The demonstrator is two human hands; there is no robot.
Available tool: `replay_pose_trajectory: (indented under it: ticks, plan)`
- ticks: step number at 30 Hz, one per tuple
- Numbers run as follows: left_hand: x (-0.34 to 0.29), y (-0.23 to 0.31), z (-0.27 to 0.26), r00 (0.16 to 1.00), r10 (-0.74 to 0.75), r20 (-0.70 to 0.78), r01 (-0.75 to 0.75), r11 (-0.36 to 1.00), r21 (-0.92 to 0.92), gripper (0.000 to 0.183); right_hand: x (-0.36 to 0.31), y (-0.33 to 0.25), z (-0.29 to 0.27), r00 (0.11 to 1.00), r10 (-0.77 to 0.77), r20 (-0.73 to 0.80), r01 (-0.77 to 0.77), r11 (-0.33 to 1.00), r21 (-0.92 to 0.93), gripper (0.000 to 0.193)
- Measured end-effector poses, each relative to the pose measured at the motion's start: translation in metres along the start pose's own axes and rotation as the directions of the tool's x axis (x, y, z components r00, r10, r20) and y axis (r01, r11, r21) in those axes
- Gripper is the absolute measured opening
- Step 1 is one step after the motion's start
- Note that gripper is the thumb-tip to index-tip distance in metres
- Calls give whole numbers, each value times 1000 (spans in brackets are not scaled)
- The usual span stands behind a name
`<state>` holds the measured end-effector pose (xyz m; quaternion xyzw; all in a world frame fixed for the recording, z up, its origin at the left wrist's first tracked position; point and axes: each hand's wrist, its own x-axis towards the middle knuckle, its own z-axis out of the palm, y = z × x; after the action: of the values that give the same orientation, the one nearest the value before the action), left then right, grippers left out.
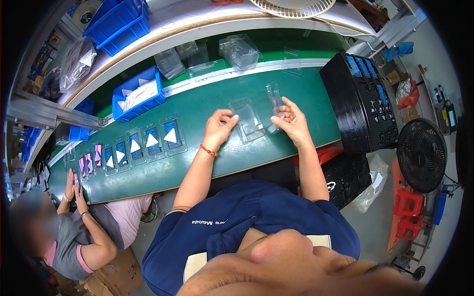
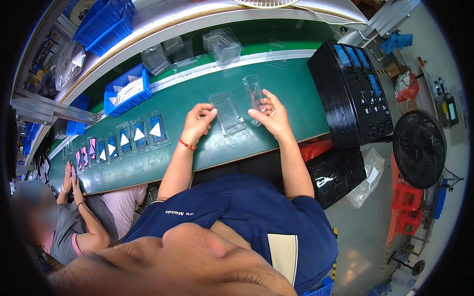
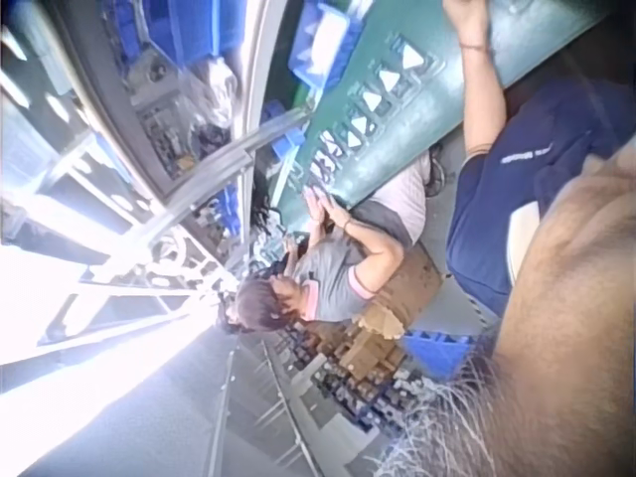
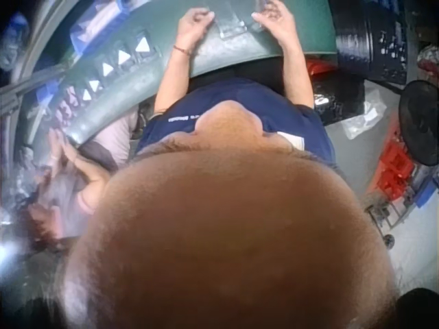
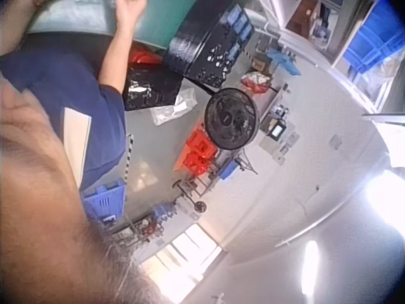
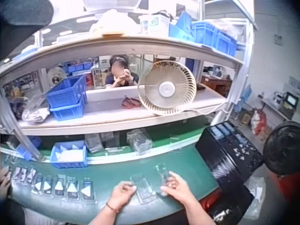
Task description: Manually assembling and packaging small electronic components or glass pieces into plastic trays.
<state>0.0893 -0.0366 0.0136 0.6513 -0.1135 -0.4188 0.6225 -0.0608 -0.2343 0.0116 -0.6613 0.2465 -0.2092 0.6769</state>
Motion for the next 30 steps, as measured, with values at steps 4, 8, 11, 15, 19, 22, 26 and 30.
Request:
replay_pose_trajectory:
  ticks: [4,8,11,15,19,22,26,30]
  plan:
    - [-1,-5,9,836,512,-196,-387,805,449,26,-6,-3,3,996,12,88,-3,995,-101,89]
    - [-8,0,32,938,302,171,-267,943,-200,16,-13,-15,20,983,-24,181,59,981,-187,90]
    - [-3,-5,40,936,298,186,-235,925,-298,15,-14,-15,20,986,-2,169,41,973,-226,88]
    - [2,-14,43,918,303,256,-157,870,-467,12,-19,-17,17,974,68,214,-62,998,-31,81]
    - [1,-14,50,906,328,268,-111,794,-598,11,-17,-18,9,919,181,349,-284,920,271,71]
    - [4,-11,49,916,349,197,-141,741,-656,11,-12,-17,-5,926,212,311,-316,887,338,64]
    - [11,-3,50,968,172,184,-52,851,-523,11,-1,-14,-28,984,-68,-162,-20,871,-491,78]
    - [19,-3,51,979,43,198,24,945,-326,15,-2,-19,-30,908,-323,-268,-160,324,-932,87]
